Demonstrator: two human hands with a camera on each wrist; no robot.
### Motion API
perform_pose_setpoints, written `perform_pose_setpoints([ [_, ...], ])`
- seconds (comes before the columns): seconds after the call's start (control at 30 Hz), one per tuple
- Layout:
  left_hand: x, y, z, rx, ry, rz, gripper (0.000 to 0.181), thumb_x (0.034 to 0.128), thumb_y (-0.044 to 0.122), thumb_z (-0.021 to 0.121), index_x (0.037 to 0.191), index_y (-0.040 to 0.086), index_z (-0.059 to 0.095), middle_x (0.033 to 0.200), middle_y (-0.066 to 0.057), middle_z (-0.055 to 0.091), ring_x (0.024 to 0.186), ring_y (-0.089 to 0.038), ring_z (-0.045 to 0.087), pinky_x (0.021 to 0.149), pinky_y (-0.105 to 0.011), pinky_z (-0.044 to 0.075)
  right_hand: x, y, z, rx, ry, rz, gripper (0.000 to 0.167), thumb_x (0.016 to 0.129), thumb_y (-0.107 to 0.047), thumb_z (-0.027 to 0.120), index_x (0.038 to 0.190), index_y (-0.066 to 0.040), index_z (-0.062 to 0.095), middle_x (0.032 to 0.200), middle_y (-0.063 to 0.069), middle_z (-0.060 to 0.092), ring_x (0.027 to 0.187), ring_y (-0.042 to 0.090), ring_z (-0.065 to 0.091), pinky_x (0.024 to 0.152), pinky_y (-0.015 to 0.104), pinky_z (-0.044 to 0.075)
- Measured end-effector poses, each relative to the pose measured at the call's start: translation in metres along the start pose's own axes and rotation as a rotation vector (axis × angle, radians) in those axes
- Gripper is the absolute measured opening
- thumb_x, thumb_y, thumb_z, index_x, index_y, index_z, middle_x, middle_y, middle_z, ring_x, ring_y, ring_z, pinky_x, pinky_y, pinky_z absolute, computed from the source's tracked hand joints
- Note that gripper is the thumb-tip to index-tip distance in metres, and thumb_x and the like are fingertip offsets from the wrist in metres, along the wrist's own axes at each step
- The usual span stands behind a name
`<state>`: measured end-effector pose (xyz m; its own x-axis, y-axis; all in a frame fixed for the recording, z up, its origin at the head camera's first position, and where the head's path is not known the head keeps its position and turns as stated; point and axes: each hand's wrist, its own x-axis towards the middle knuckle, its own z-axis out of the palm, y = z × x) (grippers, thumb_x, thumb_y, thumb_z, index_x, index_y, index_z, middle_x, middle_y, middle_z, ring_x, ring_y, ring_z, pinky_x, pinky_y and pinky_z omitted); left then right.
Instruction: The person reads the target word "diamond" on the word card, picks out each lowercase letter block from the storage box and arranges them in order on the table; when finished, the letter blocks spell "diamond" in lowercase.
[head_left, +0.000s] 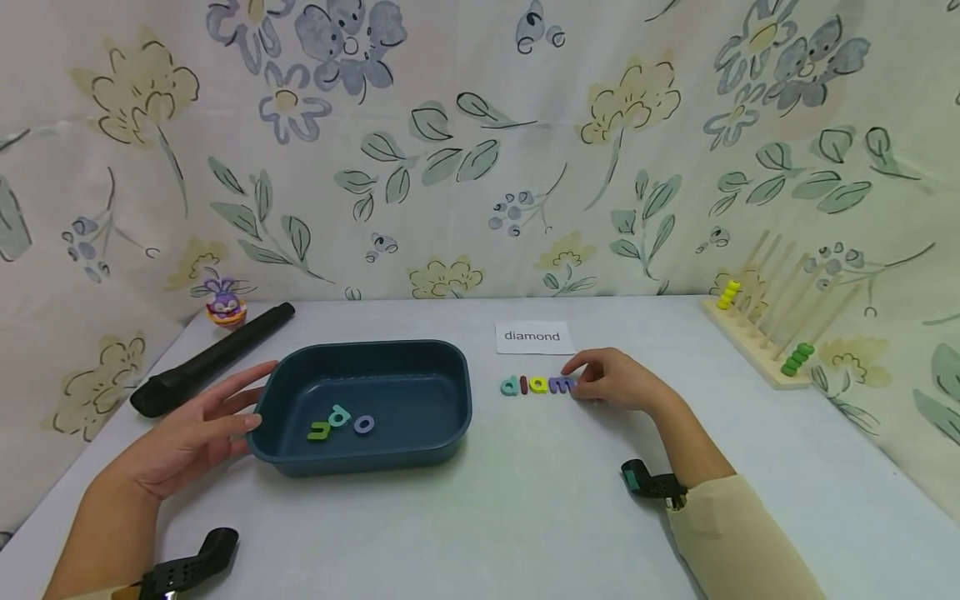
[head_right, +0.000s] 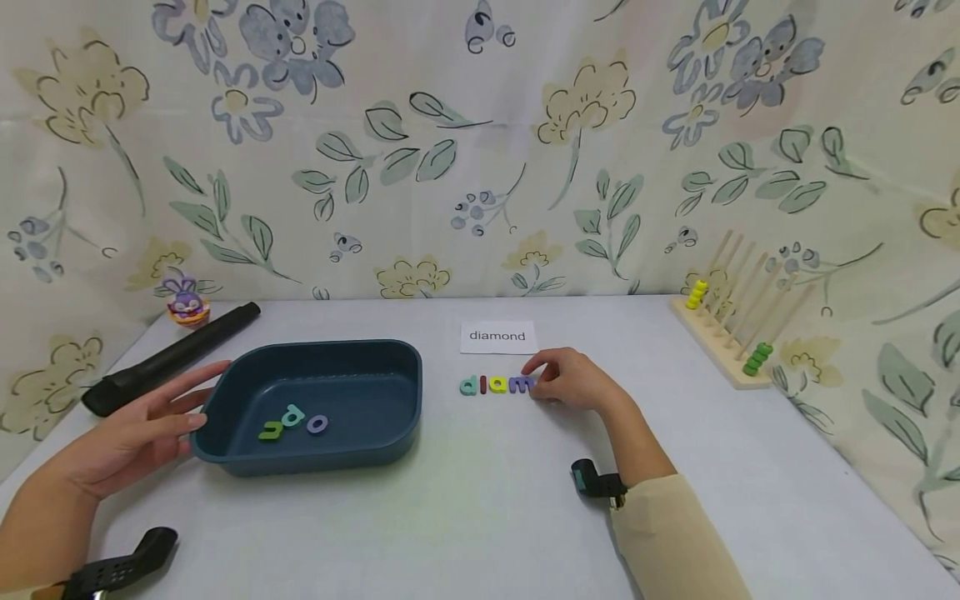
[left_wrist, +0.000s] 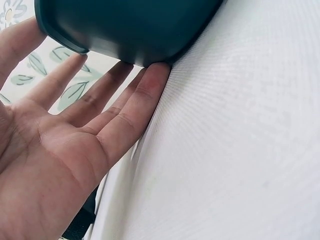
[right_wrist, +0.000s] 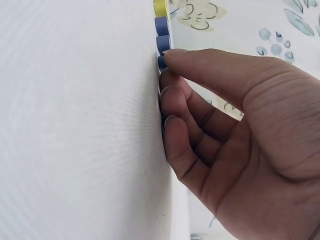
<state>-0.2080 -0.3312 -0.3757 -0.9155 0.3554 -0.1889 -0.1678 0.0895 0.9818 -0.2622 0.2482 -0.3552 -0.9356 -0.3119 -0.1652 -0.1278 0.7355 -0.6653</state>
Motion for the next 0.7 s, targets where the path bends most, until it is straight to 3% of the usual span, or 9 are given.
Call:
perform_pose_setpoints([
  [0.3, 0.0, 0.001, 0.001, 0.012, 0.012, -0.009, 0.072, 0.106, 0.011, 0.055, 0.165, 0.037, 0.022, 0.171, -0.022, -0.002, 0.116, 0.002, 0.063, 0.094, -0.03, 0.059, -0.004, -0.008, -0.008, 0.009, 0.037, 0.025, 0.032, 0.096, -0.018, 0.069, 0.127, -0.009, 0.068, 0.096, 0.01, 0.066, 0.08, 0.023, 0.062, 0.074, 0.034, 0.051],
  [0.5, 0.001, 0.0, 0.002, 0.026, 0.017, -0.011, 0.073, 0.1056, 0.012, 0.056, 0.165, 0.036, 0.022, 0.171, -0.022, -0.001, 0.116, 0.004, 0.062, 0.094, -0.031, 0.059, -0.005, -0.023, -0.014, 0.014, 0.071, -0.016, 0.034, 0.098, -0.022, 0.067, 0.13, -0.008, 0.067, 0.1, 0.014, 0.068, 0.082, 0.024, 0.064, 0.079, 0.04, 0.054],
  [0.7, 0.0, 0.001, 0.002, 0.016, 0.014, -0.005, 0.074, 0.1055, 0.011, 0.056, 0.165, 0.036, 0.021, 0.17, -0.023, -0.001, 0.116, 0.002, 0.063, 0.094, -0.031, 0.059, -0.002, -0.049, -0.021, -0.005, 0.093, -0.077, 0.029, 0.099, -0.023, 0.067, 0.127, -0.015, 0.069, 0.106, 0.013, 0.07, 0.086, 0.031, 0.067, 0.08, 0.042, 0.055],
])
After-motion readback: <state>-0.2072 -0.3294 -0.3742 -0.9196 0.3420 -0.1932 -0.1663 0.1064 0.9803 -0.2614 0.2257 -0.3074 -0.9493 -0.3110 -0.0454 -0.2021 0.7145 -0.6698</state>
